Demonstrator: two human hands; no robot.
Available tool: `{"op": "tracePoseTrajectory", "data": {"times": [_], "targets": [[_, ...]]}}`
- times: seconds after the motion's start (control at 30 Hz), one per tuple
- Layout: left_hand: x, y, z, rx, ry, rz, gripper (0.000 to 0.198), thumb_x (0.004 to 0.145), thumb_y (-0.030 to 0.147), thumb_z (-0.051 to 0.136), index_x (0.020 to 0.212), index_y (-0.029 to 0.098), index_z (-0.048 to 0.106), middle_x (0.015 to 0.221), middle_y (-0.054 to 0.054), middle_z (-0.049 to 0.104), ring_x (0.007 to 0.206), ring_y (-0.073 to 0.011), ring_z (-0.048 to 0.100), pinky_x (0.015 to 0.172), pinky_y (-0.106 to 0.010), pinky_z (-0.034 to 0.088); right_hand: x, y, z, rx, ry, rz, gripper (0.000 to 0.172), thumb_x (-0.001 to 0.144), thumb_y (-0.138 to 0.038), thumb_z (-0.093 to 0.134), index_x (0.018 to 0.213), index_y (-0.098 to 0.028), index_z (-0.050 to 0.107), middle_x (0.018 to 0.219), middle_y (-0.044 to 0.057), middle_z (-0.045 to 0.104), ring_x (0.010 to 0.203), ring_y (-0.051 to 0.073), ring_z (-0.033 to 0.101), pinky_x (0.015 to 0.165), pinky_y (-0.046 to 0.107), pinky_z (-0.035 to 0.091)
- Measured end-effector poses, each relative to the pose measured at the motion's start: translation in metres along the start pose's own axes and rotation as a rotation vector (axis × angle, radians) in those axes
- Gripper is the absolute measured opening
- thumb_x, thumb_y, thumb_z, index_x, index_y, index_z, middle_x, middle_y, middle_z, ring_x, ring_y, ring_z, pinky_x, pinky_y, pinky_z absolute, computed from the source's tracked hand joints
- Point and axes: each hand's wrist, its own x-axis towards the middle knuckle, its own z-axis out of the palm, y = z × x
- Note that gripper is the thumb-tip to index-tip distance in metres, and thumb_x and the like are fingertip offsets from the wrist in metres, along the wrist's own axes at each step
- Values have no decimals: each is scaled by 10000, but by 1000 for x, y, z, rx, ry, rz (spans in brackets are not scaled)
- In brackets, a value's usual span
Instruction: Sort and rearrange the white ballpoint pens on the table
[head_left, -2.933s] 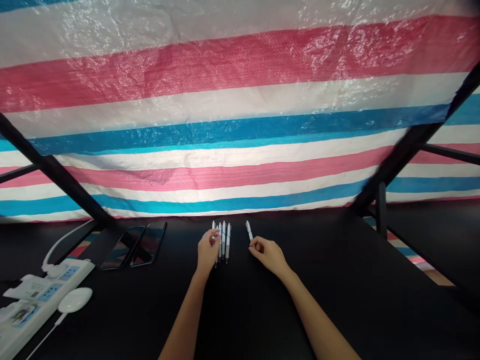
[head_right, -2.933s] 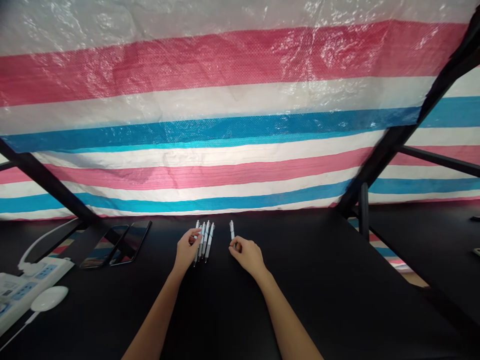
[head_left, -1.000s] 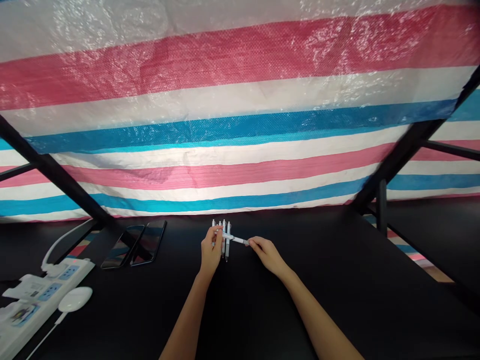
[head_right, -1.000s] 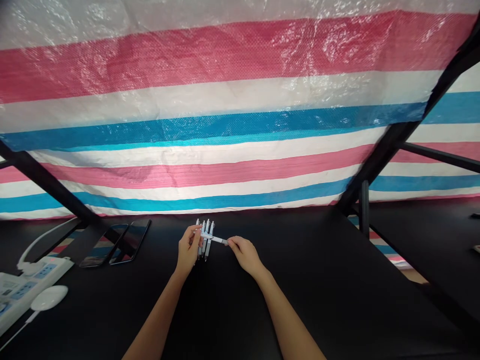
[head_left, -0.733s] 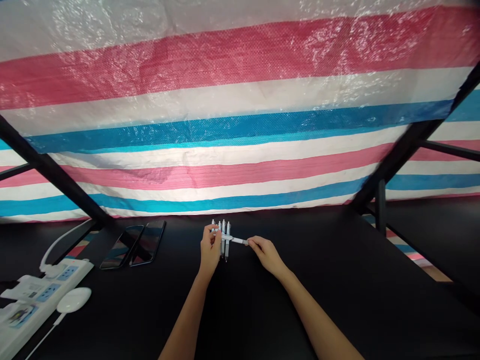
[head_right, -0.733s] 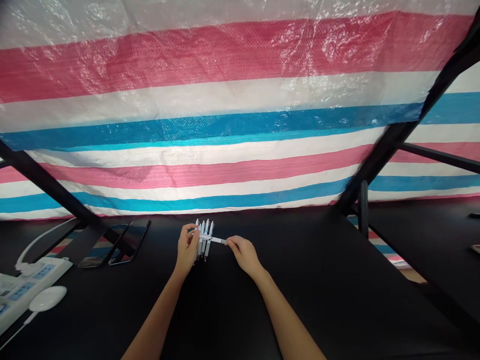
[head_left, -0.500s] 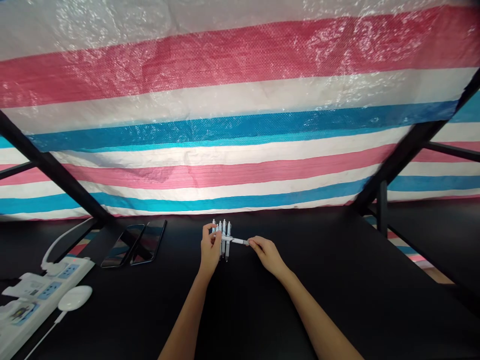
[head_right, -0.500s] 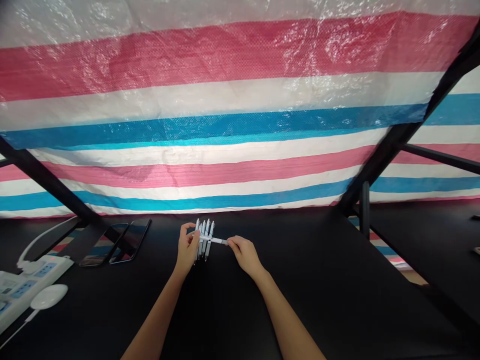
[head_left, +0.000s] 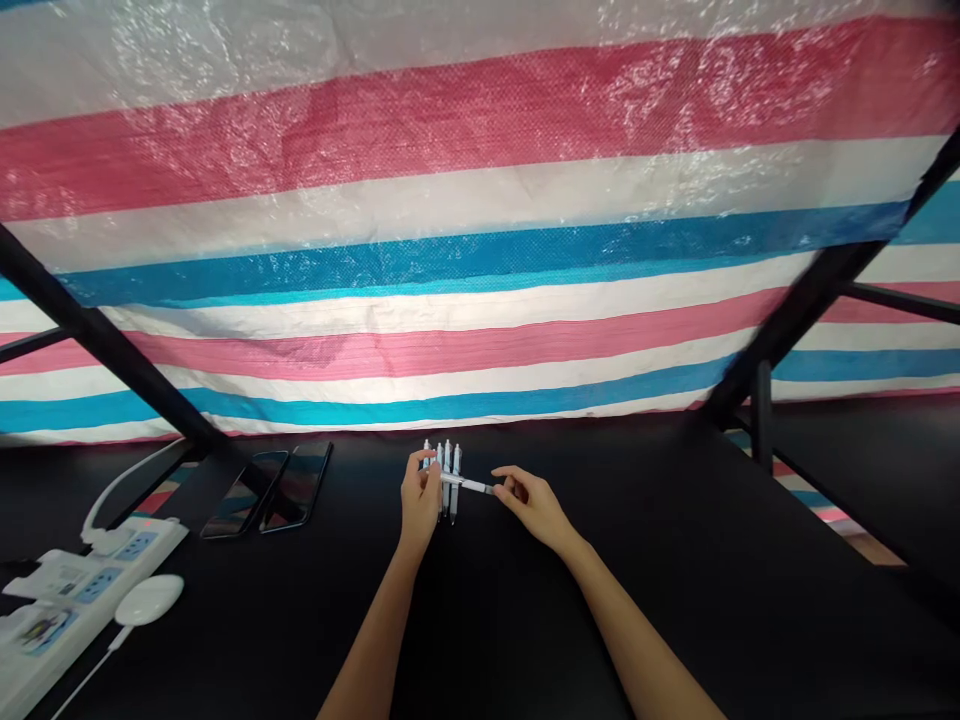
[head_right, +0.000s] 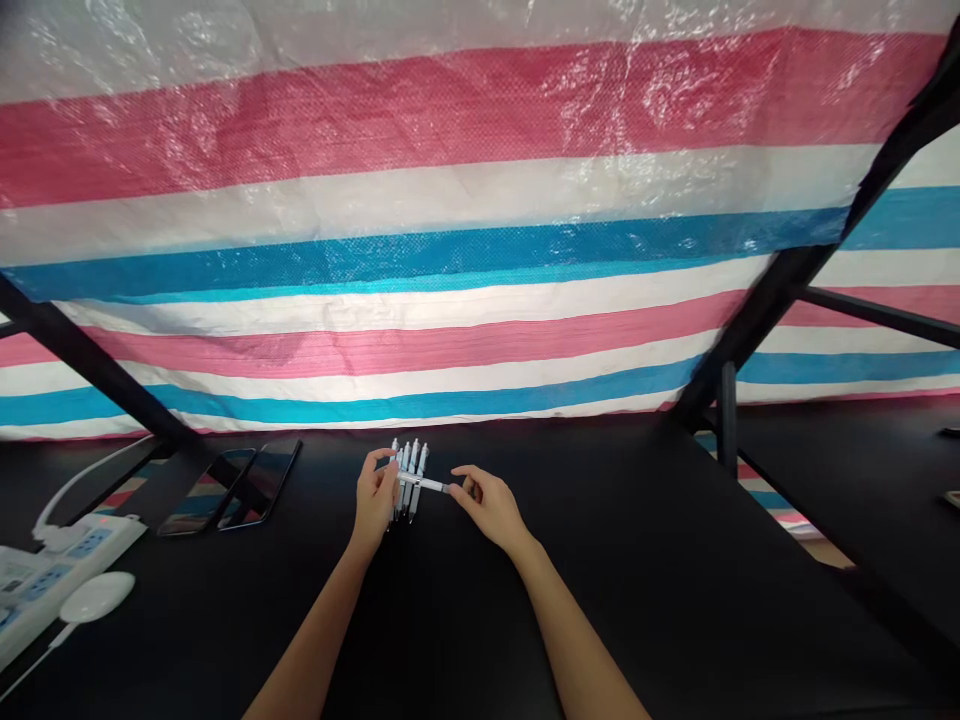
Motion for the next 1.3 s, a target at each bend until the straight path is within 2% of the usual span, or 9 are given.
{"op": "tracePoseTrajectory", "data": {"times": [0.17,0.33,0.47,0.6,0.67,0.77,0.93,1.13,1.3], "targets": [[-2,1,3,2,-33,21,330,817,494,466,939,188,480,415,107,375,351,-73,373,404,-186,307,0,-6,-2,-39,-92,-9,351,908,-409,376,822,-214,655,784,31,646,730,190,577,655,285,406],[-2,2,3,10,-33,24,338,819,505,461,941,191,484,442,96,410,375,-76,401,414,-186,324,1,-3,-2,11,34,-41,146,787,-336,575,867,-215,591,810,11,563,620,130,491,572,241,395],[-2,1,3,9,-39,24,350,820,504,457,969,190,496,486,77,464,412,-84,440,444,-198,365,1,-1,-5,56,56,8,270,793,-385,573,1005,-219,571,854,16,557,613,125,489,566,238,396],[-1,-1,3,17,-49,37,372,825,495,452,1016,182,515,508,62,492,448,-93,478,469,-208,394,1,-1,-6,32,-6,38,346,905,-417,366,785,-205,612,688,6,572,621,145,516,583,247,379],[-1,-2,3,19,-51,42,373,826,489,457,1022,178,520,513,59,495,456,-93,482,476,-208,400,2,0,-5,47,-20,37,323,894,-411,393,761,-202,600,645,-2,559,592,139,507,556,240,366],[-1,-3,3,16,-45,44,371,825,486,461,1020,177,527,516,58,499,460,-91,484,489,-209,409,3,2,-3,102,32,13,190,816,-373,529,871,-202,592,671,-12,540,567,125,480,531,227,367],[-1,-4,4,-1,-33,45,368,813,492,483,998,181,552,516,54,509,466,-92,496,491,-207,414,2,2,-3,157,44,31,316,787,-410,567,1020,-199,599,734,4,563,551,116,473,520,228,380],[-4,1,5,-6,-80,64,300,818,444,509,886,166,596,576,13,584,502,-94,528,532,-216,436,2,1,-4,91,-2,39,340,864,-436,436,809,-184,657,696,15,603,629,155,526,566,245,367],[-5,6,3,7,-170,96,280,785,390,576,947,163,605,714,-36,672,617,-132,618,622,-247,473,4,3,-7,174,13,39,354,862,-451,434,773,-172,632,667,5,561,571,133,463,519,237,325]]}}
